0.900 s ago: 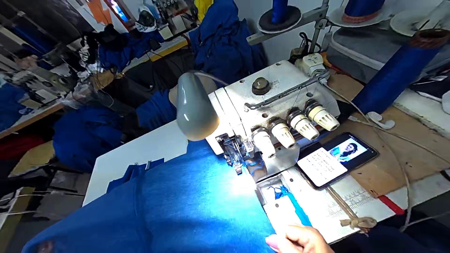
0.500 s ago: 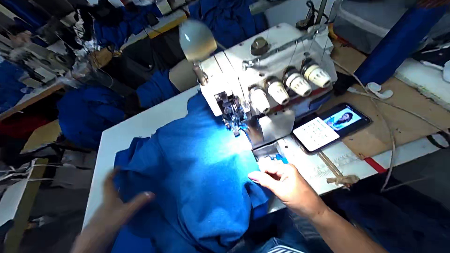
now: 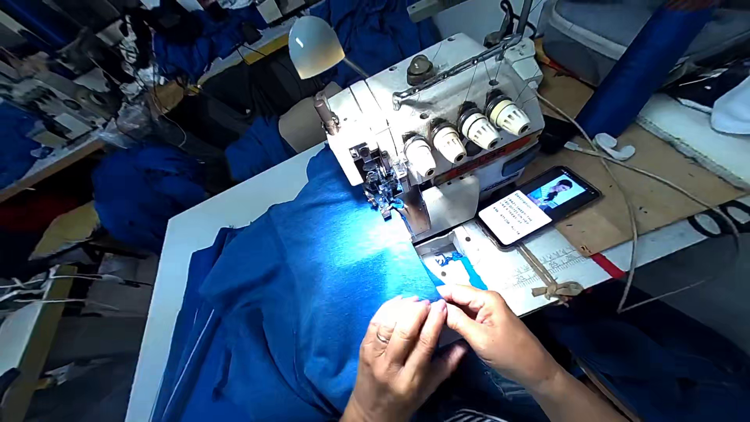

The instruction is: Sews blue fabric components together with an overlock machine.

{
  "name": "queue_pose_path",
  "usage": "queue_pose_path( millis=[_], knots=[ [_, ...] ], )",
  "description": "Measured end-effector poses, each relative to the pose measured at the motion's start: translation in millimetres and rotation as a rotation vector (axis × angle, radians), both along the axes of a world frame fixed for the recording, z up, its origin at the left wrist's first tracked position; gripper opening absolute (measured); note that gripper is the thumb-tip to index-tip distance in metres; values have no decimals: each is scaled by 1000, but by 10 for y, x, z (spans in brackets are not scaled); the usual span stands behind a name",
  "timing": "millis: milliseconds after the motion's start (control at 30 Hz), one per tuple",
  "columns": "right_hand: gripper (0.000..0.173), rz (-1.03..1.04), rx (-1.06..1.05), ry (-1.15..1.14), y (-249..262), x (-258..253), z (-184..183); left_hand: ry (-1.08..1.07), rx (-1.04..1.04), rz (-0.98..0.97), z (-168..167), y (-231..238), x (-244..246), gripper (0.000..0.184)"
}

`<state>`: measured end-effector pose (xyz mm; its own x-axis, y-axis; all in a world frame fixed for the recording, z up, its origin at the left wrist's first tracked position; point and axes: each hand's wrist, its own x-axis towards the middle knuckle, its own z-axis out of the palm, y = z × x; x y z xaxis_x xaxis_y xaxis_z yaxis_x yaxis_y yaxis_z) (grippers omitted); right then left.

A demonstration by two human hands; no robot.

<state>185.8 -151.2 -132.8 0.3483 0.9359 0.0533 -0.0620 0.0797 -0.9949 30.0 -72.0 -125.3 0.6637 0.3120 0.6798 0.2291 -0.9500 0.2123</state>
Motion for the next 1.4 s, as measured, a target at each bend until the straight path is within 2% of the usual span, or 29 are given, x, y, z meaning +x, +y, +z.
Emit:
queue_pose_path(
  millis=[100, 200, 267, 333, 400, 467, 533, 733, 967, 1067, 1200, 1233, 1300, 1367, 1400],
  knots=[
    [21, -45, 27, -17, -74, 46, -29, -111, -33, 12, -172, 10, 56, 17],
    [21, -154, 50, 136, -37, 45, -78, -118, -67, -21, -154, 24, 41, 13],
    [31, -217, 33, 247, 64, 43, -99, -124, -127, -36, -112, 2, 56, 12],
    [34, -222, 0, 342, 145, 71, -82, -161, -215, -22, -5, -34, 82, 11],
    [28, -193, 6, 286, 113, 89, -59, -171, -216, 20, 181, -74, 100, 13],
    [19, -201, 28, 120, -27, 44, -35, -115, -142, 58, 327, -148, 96, 13],
    [13, -240, 60, 47, -138, -20, -15, -60, -82, 79, 333, -236, 110, 13],
    [13, -248, 104, 76, -178, -56, -19, -1, -35, 104, 180, -287, 177, 14],
    [13, -195, 164, 123, -215, -47, -72, -10, -83, 72, 126, -250, 194, 15],
    [16, -170, 151, 213, -174, -30, -71, -40, -108, 99, 86, -228, 194, 18],
    [14, -191, 117, 285, -18, -9, 65, 10, -148, 205, 10, -8, 89, 85],
    [14, -195, 158, 224, -14, -8, 134, -11, -157, 236, 13, 122, 2, 87],
    [15, -188, 248, 101, -55, 20, 236, -64, -155, 378, 65, 389, -283, 70],
    [17, -162, 240, 125, -65, 62, 180, -27, -196, 618, 58, 565, -560, 60],
    [19, -163, 197, 169, -50, 56, 85, 45, -280, 678, 15, 611, -672, 53]
  ],
)
